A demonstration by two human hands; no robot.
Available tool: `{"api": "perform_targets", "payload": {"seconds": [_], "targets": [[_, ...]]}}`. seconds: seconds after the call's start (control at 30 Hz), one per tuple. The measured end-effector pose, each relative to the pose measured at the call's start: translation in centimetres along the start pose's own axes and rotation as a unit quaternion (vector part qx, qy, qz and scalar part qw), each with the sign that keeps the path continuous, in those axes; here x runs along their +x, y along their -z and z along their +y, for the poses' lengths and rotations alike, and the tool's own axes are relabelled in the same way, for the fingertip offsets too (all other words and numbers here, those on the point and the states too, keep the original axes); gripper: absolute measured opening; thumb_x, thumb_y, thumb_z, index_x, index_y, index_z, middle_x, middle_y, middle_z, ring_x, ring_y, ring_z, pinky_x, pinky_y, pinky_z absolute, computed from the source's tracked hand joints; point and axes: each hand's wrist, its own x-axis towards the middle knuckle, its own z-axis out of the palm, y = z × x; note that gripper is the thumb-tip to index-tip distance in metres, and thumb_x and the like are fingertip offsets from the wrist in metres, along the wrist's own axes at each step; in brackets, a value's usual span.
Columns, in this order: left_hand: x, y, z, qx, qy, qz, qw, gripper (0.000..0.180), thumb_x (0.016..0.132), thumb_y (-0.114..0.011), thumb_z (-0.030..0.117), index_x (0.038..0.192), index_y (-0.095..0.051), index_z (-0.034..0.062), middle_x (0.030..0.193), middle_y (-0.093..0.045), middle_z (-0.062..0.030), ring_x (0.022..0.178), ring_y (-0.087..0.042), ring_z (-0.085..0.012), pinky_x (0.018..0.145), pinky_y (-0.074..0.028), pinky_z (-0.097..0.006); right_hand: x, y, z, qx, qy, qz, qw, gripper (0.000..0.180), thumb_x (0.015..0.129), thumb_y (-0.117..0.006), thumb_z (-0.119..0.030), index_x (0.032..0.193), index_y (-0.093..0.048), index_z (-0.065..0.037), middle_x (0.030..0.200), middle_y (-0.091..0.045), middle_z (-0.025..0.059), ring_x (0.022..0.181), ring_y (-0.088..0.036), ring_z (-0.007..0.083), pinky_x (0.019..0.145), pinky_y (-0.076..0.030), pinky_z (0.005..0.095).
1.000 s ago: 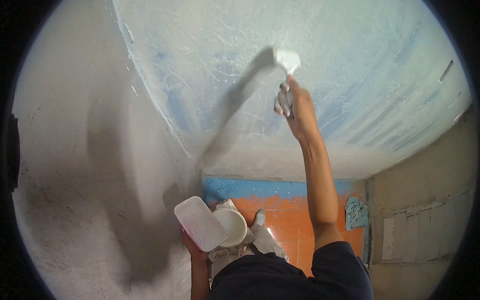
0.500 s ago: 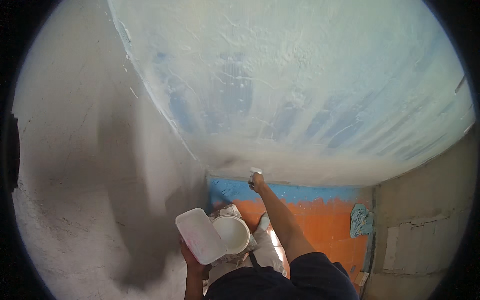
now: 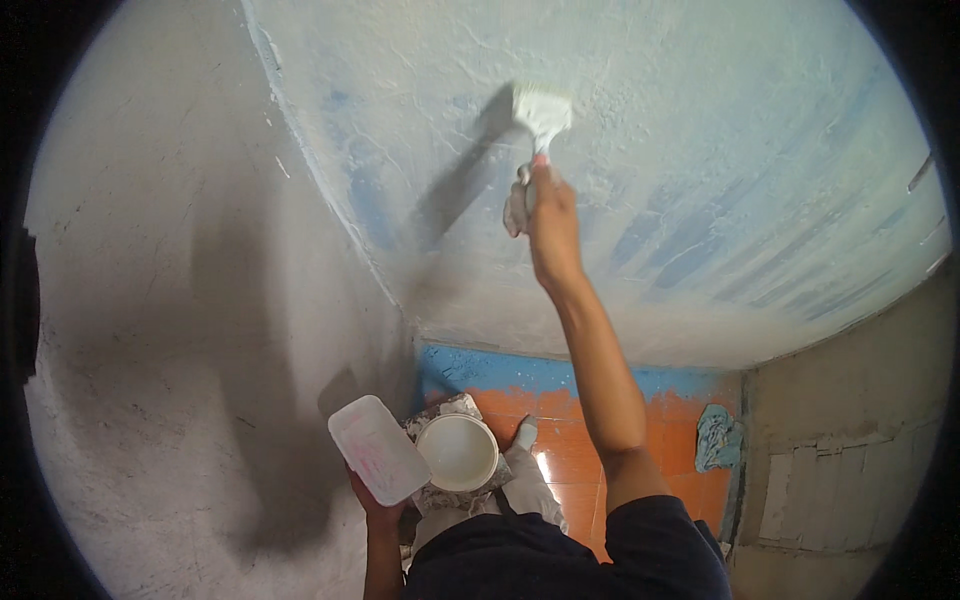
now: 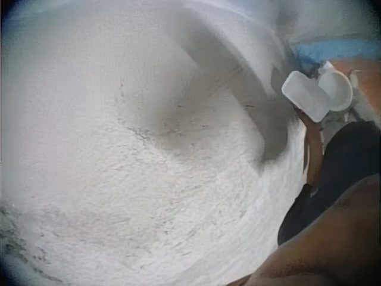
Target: Apply white paint or plaster to an interior wall using a brush.
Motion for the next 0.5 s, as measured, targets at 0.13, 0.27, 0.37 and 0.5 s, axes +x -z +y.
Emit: {"api": "perform_targets", "payload": {"seconds": [0.13,0.27,0.37,0.5], "targets": [[-1.8,0.0,-0.1,-0.033,0.004,-0.002,0.999,0.056,0.102,-0.035,0.051,0.145,-0.041,0.0163,0.136,-0.054,-0.0059,0.124,-0.055,-0.0267,0.101,-0.049,-0.050,-2.1,4.8,17.0,-0.081,-0.080,0.023,0.993,0.046,0.105,-0.040,-0.050,0.076,-0.043,-0.014,0.059,-0.030,-0.0047,0.050,-0.031,0.0098,0.050,-0.031,0.0288],[-3.3,-3.0,-0.4,-0.010,0.040,-0.086,0.995,0.084,0.087,-0.054,0.065,0.151,-0.034,0.0134,0.145,-0.047,-0.0183,0.129,-0.050,-0.0403,0.107,-0.039,-0.063,-11.7,10.0,30.7,-0.072,-0.396,0.138,0.905,0.042,0.104,-0.046,-0.047,0.083,-0.051,-0.010,0.062,-0.039,-0.0017,0.055,-0.040,0.0116,0.056,-0.038,0.0303],[-3.1,-3.1,-0.1,-0.056,0.068,-0.113,0.990,0.105,0.078,-0.063,0.070,0.156,-0.021,0.0137,0.155,-0.032,-0.0202,0.138,-0.038,-0.0431,0.113,-0.029,-0.066,-17.6,10.9,31.1,-0.095,-0.422,-0.003,0.902,0.038,0.104,-0.047,-0.041,0.089,-0.055,-0.007,0.062,-0.043,0.0001,0.058,-0.043,0.0128,0.060,-0.040,0.0313],[-2.5,-3.5,0.4,-0.126,0.081,-0.187,0.971,0.113,0.075,-0.065,0.072,0.158,-0.013,0.0143,0.159,-0.025,-0.0195,0.142,-0.032,-0.0419,0.118,-0.019,-0.065,-21.4,6.5,18.8,-0.086,-0.318,-0.129,0.935,0.039,0.105,-0.048,-0.037,0.087,-0.057,-0.003,0.062,-0.044,0.0008,0.058,-0.042,0.0120,0.062,-0.040,0.0305]]}}
